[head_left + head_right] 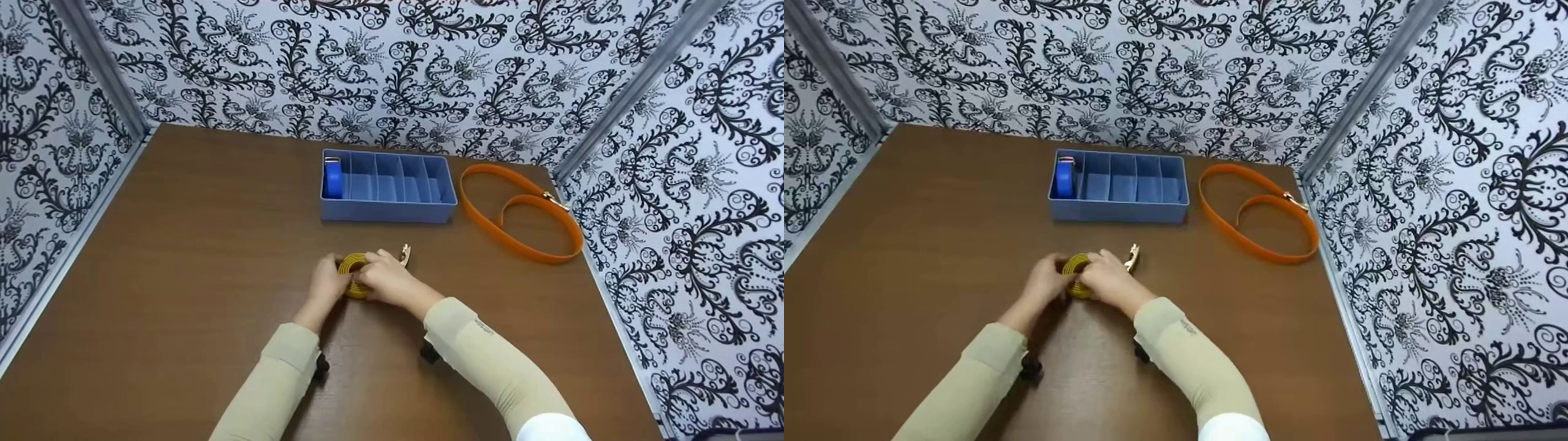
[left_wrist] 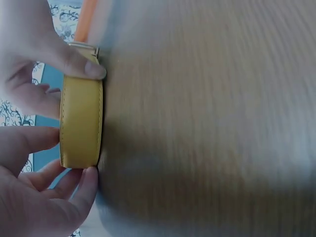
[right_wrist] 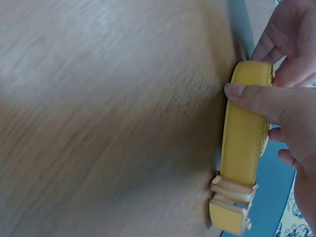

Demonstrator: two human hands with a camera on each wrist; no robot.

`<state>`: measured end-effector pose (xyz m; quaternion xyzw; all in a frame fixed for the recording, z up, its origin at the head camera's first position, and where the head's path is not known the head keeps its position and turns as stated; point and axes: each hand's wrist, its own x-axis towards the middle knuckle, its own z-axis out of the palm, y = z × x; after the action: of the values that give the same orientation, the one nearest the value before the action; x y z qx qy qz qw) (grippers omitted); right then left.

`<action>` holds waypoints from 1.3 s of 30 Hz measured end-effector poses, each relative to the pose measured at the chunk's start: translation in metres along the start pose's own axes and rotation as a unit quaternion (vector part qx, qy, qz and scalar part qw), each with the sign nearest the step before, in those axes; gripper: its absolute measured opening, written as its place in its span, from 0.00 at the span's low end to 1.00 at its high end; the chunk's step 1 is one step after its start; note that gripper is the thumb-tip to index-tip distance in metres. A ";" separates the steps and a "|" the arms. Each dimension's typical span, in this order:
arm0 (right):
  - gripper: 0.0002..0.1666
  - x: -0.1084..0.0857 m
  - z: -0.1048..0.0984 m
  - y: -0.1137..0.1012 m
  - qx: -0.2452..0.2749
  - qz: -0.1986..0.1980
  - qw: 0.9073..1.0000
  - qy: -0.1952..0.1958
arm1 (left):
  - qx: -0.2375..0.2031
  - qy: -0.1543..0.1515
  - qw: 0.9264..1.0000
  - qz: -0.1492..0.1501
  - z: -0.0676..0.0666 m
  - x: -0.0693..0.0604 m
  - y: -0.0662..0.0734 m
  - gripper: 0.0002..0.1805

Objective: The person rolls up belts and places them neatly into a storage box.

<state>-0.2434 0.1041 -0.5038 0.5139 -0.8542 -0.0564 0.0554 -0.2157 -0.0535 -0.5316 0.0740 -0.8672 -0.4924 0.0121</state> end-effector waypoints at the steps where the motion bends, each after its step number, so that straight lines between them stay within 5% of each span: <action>1: 0.20 -0.002 0.001 0.003 0.004 -0.003 1.000 0.004 | 0.005 0.000 1.000 0.006 0.000 0.000 0.000 0.19; 5: 0.19 -0.011 0.005 0.016 0.023 -0.033 0.999 0.035 | 0.014 -0.020 0.999 0.026 -0.002 0.000 -0.001 0.18; 14: 0.17 -0.021 0.003 0.029 -0.072 -0.136 0.986 0.062 | 0.061 -0.071 0.994 0.060 -0.001 0.002 0.005 0.17; 29: 0.08 -0.012 -0.001 0.018 -0.095 -0.115 0.987 0.067 | 0.084 -0.089 0.988 0.093 -0.001 0.006 0.004 0.18; 39: 0.10 -0.010 0.000 0.015 -0.077 -0.112 0.989 0.054 | 0.078 -0.158 0.975 0.136 -0.019 0.015 -0.001 0.18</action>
<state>-0.2518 0.1204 -0.5022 0.6032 -0.7797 -0.1003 0.1347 -0.2288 -0.0724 -0.5235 -0.1222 -0.8960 -0.4220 -0.0639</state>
